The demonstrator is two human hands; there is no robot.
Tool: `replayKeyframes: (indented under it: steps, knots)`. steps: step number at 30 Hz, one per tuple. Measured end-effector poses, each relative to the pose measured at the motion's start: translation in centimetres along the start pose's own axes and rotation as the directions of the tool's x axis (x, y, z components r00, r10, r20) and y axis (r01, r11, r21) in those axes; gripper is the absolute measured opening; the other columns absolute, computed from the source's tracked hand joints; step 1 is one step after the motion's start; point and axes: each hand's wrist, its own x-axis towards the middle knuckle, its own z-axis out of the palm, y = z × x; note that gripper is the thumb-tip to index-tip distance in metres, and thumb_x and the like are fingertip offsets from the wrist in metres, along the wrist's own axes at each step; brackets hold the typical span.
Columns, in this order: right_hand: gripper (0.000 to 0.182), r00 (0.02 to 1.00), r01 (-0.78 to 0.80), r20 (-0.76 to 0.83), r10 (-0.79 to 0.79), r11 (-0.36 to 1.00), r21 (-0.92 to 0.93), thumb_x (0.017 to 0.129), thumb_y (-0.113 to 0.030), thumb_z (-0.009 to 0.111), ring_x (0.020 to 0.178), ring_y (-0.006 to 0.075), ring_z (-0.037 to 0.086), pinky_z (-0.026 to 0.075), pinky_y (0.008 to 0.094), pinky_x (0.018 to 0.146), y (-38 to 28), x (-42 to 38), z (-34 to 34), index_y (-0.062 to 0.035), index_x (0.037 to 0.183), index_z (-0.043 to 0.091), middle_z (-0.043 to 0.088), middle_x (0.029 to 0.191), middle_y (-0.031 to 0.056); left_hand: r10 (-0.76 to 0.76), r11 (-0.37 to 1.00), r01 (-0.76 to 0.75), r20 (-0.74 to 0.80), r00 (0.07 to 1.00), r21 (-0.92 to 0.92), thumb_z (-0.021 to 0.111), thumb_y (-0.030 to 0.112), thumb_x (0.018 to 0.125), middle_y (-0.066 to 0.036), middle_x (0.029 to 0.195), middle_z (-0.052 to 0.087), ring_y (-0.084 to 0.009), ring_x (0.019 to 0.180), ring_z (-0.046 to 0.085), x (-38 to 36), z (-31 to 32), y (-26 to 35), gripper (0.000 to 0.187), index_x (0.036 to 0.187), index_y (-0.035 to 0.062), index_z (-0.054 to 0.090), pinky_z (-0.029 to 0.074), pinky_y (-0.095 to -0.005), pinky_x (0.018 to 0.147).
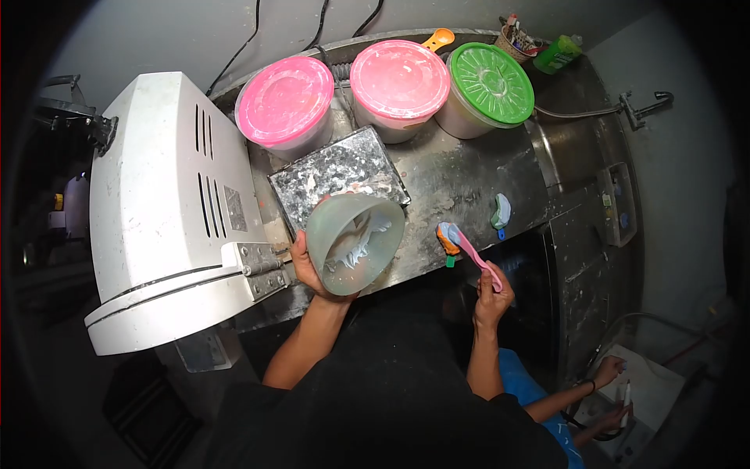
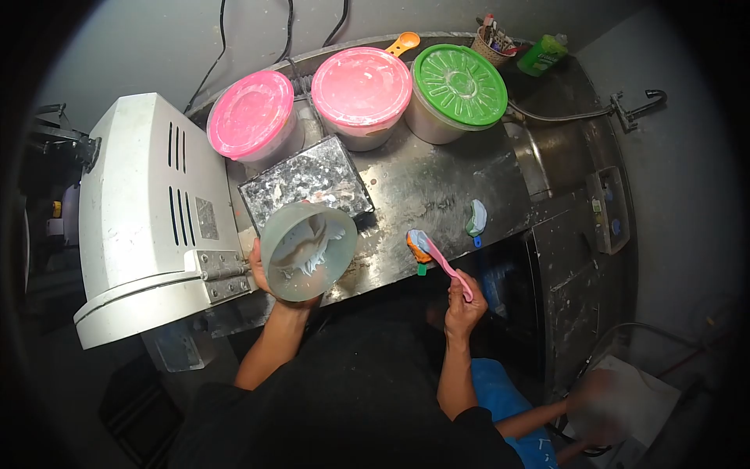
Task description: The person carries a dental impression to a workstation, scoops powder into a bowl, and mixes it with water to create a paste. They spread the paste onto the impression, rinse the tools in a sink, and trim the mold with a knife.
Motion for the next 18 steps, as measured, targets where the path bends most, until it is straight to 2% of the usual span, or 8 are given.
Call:
replayKeyframes:
  steps: [4, 5, 8, 11, 18]
  knots:
    - [0.019, 0.979, 0.202, 0.078, -0.188, 0.95, -0.238, 0.089, -0.011, 0.072, 0.066, 0.0072, 0.049, 0.036, 0.0215, 0.057, -0.6, 0.1, 0.0, 0.0016, 0.103, 0.071, 0.057, 0.076, -0.0002, -0.002, 1.0, 0.003, 0.052, 0.999, -0.02, 0.044, 0.051, 0.094, -0.021, 0.142, 0.046, -0.0373, 0.128, 0.047, -0.1, 0.0, 0.1, 0.07, 0.139, -0.0018, 0.045, 0.036, -0.0517, 0.109]
    - [0.019, 0.976, 0.215, 0.087, -0.199, 0.943, -0.255, 0.089, -0.011, 0.073, 0.066, 0.0077, 0.049, 0.037, 0.022, 0.057, -0.7, 0.0, 0.0, 0.001, 0.102, 0.071, 0.057, 0.076, 0.0002, -0.004, 1.0, 0.005, 0.066, 0.998, -0.021, 0.044, 0.051, 0.093, -0.021, 0.142, 0.046, -0.0373, 0.128, 0.047, -0.1, 0.1, 0.1, 0.07, 0.139, -0.0015, 0.045, 0.037, -0.0518, 0.109]
    - [0.019, 0.963, 0.267, 0.118, -0.242, 0.916, -0.3, 0.087, -0.011, 0.074, 0.067, 0.0093, 0.051, 0.038, 0.0233, 0.058, -1.0, -0.3, 0.2, -0.0005, 0.102, 0.072, 0.058, 0.076, 0.0018, -0.014, 0.999, 0.012, 0.021, 1.0, 0.05, 0.045, 0.051, 0.092, -0.021, 0.146, 0.04, -0.0414, 0.136, 0.038, -0.4, -0.8, 0.3, 0.068, 0.143, 0.0066, 0.04, 0.028, -0.0611, 0.113]
    - [0.018, 0.943, 0.329, 0.151, -0.295, 0.889, -0.319, 0.086, -0.01, 0.074, 0.068, 0.0105, 0.051, 0.039, 0.0242, 0.059, -1.3, -0.5, 0.6, -0.0015, 0.103, 0.072, 0.058, 0.076, 0.0028, -0.023, 1.0, 0.023, -0.01, 1.0, 0.001, 0.045, 0.05, 0.092, -0.02, 0.146, 0.042, -0.0418, 0.135, 0.039, -0.6, -1.1, 0.4, 0.068, 0.143, 0.0067, 0.04, 0.029, -0.0611, 0.113]
    - [0.017, 0.93, 0.367, 0.14, -0.34, 0.873, -0.321, 0.087, -0.008, 0.073, 0.068, 0.0099, 0.049, 0.037, 0.0244, 0.06, -1.5, -0.6, 0.8, -0.0021, 0.103, 0.072, 0.057, 0.076, 0.0019, -0.003, 0.995, 0.011, -0.081, 0.997, 0.1, 0.043, 0.05, 0.093, -0.019, 0.143, 0.045, -0.0393, 0.132, 0.044, -0.5, -1.3, 0.5, 0.067, 0.143, 0.0058, 0.041, 0.033, -0.0582, 0.111]
